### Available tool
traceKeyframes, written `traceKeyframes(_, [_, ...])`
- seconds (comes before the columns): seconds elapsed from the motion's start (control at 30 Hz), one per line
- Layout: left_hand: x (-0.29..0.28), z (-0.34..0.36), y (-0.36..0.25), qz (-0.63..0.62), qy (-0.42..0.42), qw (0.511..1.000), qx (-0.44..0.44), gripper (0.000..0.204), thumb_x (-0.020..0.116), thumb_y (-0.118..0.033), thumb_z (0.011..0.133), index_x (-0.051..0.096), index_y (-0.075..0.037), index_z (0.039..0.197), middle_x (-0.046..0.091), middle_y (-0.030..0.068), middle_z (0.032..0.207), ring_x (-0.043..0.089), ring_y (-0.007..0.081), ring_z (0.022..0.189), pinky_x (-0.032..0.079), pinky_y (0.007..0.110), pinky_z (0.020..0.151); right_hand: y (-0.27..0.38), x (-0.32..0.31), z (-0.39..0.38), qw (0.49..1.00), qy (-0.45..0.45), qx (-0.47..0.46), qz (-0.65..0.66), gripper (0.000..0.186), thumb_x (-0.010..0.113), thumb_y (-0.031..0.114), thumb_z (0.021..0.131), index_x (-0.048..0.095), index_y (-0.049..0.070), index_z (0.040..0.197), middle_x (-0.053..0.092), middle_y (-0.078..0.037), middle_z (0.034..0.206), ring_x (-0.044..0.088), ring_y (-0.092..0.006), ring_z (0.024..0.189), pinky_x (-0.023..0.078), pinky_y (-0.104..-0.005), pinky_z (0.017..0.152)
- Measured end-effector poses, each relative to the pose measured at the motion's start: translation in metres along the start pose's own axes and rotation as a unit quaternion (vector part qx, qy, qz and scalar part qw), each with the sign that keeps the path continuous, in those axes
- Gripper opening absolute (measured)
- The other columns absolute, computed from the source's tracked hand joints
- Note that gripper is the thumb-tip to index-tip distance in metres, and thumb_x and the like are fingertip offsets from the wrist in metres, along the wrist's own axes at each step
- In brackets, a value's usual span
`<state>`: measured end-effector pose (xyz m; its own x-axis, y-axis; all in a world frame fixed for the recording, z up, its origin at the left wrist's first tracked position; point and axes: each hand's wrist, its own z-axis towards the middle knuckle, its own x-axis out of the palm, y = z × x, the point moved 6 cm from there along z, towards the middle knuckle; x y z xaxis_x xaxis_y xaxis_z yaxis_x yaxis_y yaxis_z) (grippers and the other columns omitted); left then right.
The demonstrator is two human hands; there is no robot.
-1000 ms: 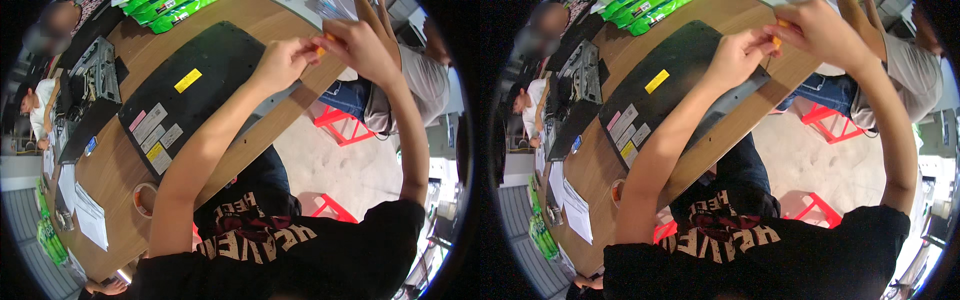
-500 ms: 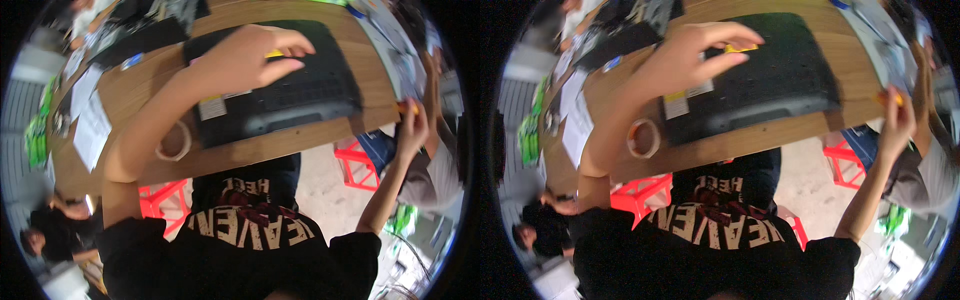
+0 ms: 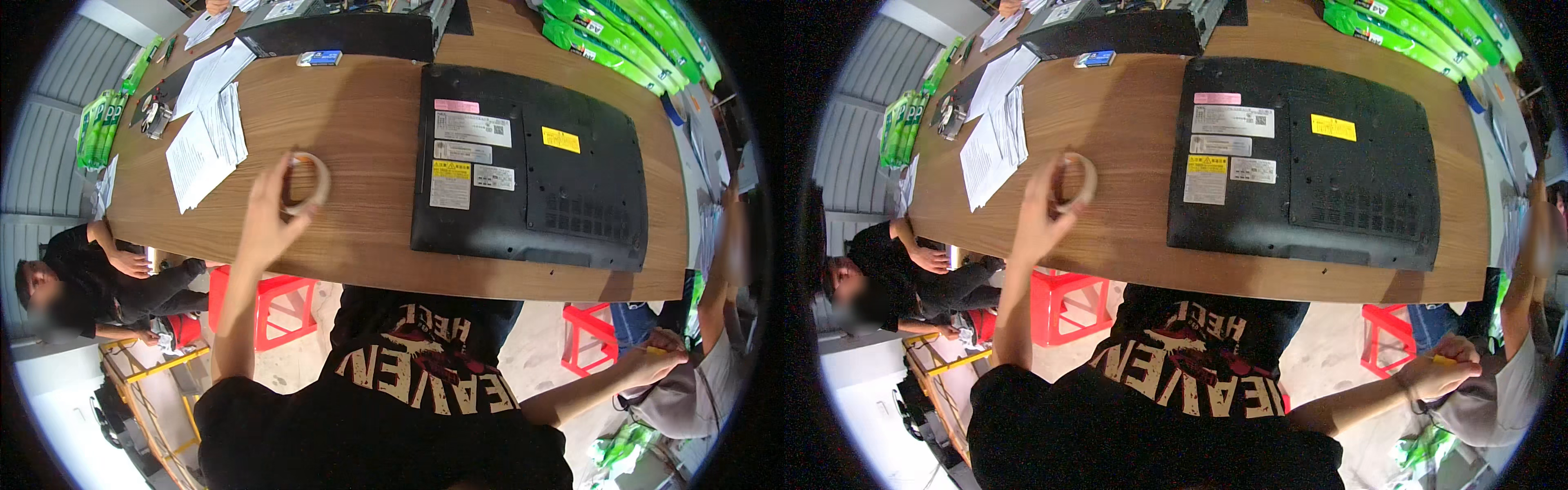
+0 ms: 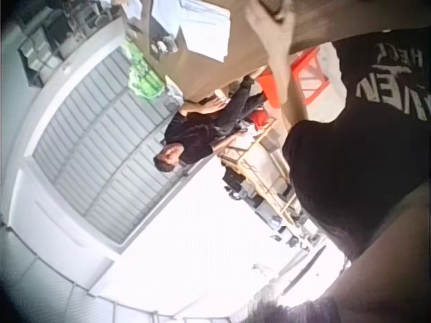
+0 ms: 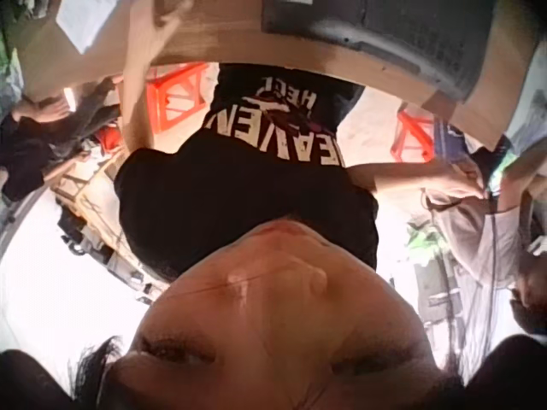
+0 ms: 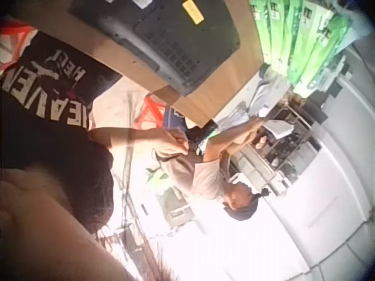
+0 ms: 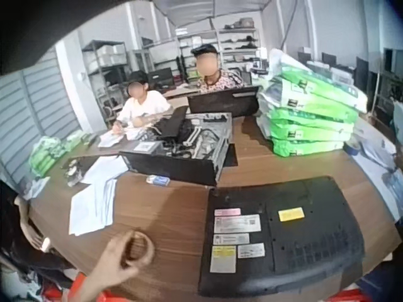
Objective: The person uses a screwdriver to remove a screw from the back cover of a laptop, opens the laptop to press the power button and use the keyboard, and then applies blue tape to the side of the laptop after closing it.
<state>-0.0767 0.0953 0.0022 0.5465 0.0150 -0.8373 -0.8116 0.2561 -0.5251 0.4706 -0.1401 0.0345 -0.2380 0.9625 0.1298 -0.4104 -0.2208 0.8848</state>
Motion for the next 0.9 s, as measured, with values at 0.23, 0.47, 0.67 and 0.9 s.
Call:
traceKeyframes(0.23, [-0.026, 0.023, -0.004, -0.002, -0.142, 0.99, -0.027, 0.057, 0.069, -0.014, 0.078, 0.047, 0.0, 0.129, 0.052, 0.0216, 0.124, 0.05, 0.0332, 0.117, 0.043, 0.038, 0.092, -0.048, 0.019, 0.015, 0.948, 0.283, 0.107, -0.1, 0.03, 0.05, 0.03, 0.097, 0.054, 0.002, 0.102, 0.055, -0.004, 0.091, 0.053, -0.0122, 0.083, 0.043, -0.0244, 0.076])
traceKeyframes(0.47, [0.076, 0.003, -0.092, -0.464, 0.172, 0.868, -0.045, 0.07, 0.065, -0.014, 0.085, 0.026, -0.004, 0.142, 0.043, 0.0202, 0.134, 0.046, 0.0283, 0.121, 0.046, 0.036, 0.093, -0.081, 0.055, 0.018, 0.908, 0.367, 0.11, -0.17, 0.036, 0.052, 0.024, 0.096, 0.05, -0.003, 0.12, 0.055, -0.008, 0.116, 0.049, -0.0163, 0.108, 0.036, -0.0273, 0.095])
traceKeyframes(0.67, [0.091, 0.0, -0.097, -0.436, 0.112, 0.892, -0.042, 0.071, 0.062, -0.009, 0.086, 0.022, -0.003, 0.144, 0.04, 0.0219, 0.135, 0.046, 0.0282, 0.119, 0.046, 0.038, 0.092, -0.065, 0.07, -0.001, 0.913, 0.356, 0.072, -0.185, 0.027, 0.053, 0.021, 0.095, 0.053, 0.0, 0.111, 0.051, -0.003, 0.096, 0.045, -0.0121, 0.09, 0.037, -0.0242, 0.083])
traceKeyframes(0.9, [0.093, 0.006, -0.102, -0.423, 0.121, 0.896, -0.053, 0.075, 0.062, -0.009, 0.086, 0.015, 0.0, 0.145, 0.039, 0.0243, 0.135, 0.046, 0.0275, 0.118, 0.045, 0.035, 0.092, -0.059, 0.079, -0.008, 0.923, 0.3, 0.025, -0.24, 0.029, 0.06, 0.025, 0.091, 0.051, -0.001, 0.097, 0.054, -0.009, 0.079, 0.05, -0.0159, 0.075, 0.043, -0.0303, 0.07])
